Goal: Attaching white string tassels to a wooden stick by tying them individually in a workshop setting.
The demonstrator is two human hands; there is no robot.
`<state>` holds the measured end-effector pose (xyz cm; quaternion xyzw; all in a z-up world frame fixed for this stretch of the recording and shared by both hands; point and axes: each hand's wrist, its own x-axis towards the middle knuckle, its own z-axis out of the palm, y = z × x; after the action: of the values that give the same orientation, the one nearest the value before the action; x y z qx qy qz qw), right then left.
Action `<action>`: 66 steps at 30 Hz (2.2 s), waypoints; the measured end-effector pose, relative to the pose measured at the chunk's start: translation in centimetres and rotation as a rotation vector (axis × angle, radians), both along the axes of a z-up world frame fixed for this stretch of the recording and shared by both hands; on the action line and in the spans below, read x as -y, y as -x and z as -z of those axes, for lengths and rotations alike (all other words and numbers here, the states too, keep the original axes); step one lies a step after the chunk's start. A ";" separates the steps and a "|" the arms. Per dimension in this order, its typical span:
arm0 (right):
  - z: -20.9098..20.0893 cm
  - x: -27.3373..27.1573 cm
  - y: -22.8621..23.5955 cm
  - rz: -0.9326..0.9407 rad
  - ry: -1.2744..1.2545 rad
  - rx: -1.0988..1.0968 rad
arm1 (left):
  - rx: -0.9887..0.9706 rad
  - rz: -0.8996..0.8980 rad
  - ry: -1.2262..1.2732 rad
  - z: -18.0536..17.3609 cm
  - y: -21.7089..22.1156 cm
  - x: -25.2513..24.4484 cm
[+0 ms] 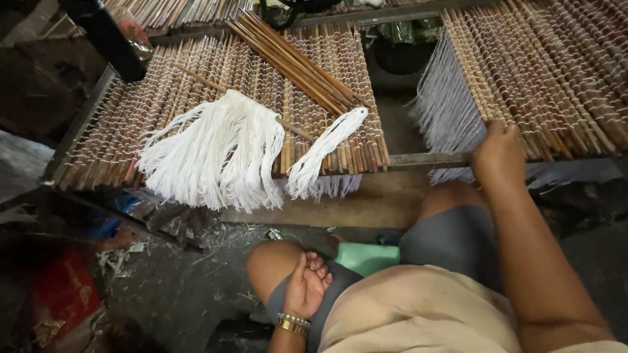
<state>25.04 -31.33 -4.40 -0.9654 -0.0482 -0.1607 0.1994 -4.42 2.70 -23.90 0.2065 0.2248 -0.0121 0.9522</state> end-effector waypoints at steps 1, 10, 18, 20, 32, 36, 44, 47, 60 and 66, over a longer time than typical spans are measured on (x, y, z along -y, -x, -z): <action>-0.4 -0.3 0.0 0.015 -0.001 -0.066 | 0.004 0.000 0.007 -0.1 0.0 0.0; 3.4 -0.3 -2.6 0.074 0.584 -0.024 | -0.005 0.005 0.020 -0.3 0.1 0.1; -1.6 0.6 -0.5 0.211 -0.017 -0.207 | -0.016 -0.002 0.020 -0.3 0.1 0.4; 2.0 3.0 -2.5 0.070 0.554 0.221 | 0.065 0.031 0.058 0.0 0.1 0.5; 2.1 -18.1 -9.8 -0.712 0.038 0.123 | 0.008 0.043 0.044 0.5 0.1 0.6; -0.2 -19.5 -6.3 -0.489 0.182 -0.085 | -0.027 0.000 0.030 0.2 0.0 1.0; -8.4 -19.2 6.4 -1.046 -0.116 -0.083 | 0.400 -0.479 -1.724 -12.3 0.2 0.7; -14.0 -20.0 14.3 -1.581 -0.158 -0.164 | 0.469 -0.372 -1.864 -23.2 -0.2 0.7; -4.5 -25.8 -10.6 -0.515 0.083 -0.199 | 0.261 0.153 -0.948 -14.7 -0.7 3.2; -1.2 -26.8 -12.6 -0.343 0.044 -0.181 | 0.189 0.207 -0.979 -16.2 0.2 2.6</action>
<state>37.60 -4.52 -3.24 -0.9578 -0.1973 -0.0358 0.2061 -4.58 0.13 -7.69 0.6500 0.0953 0.0193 0.7537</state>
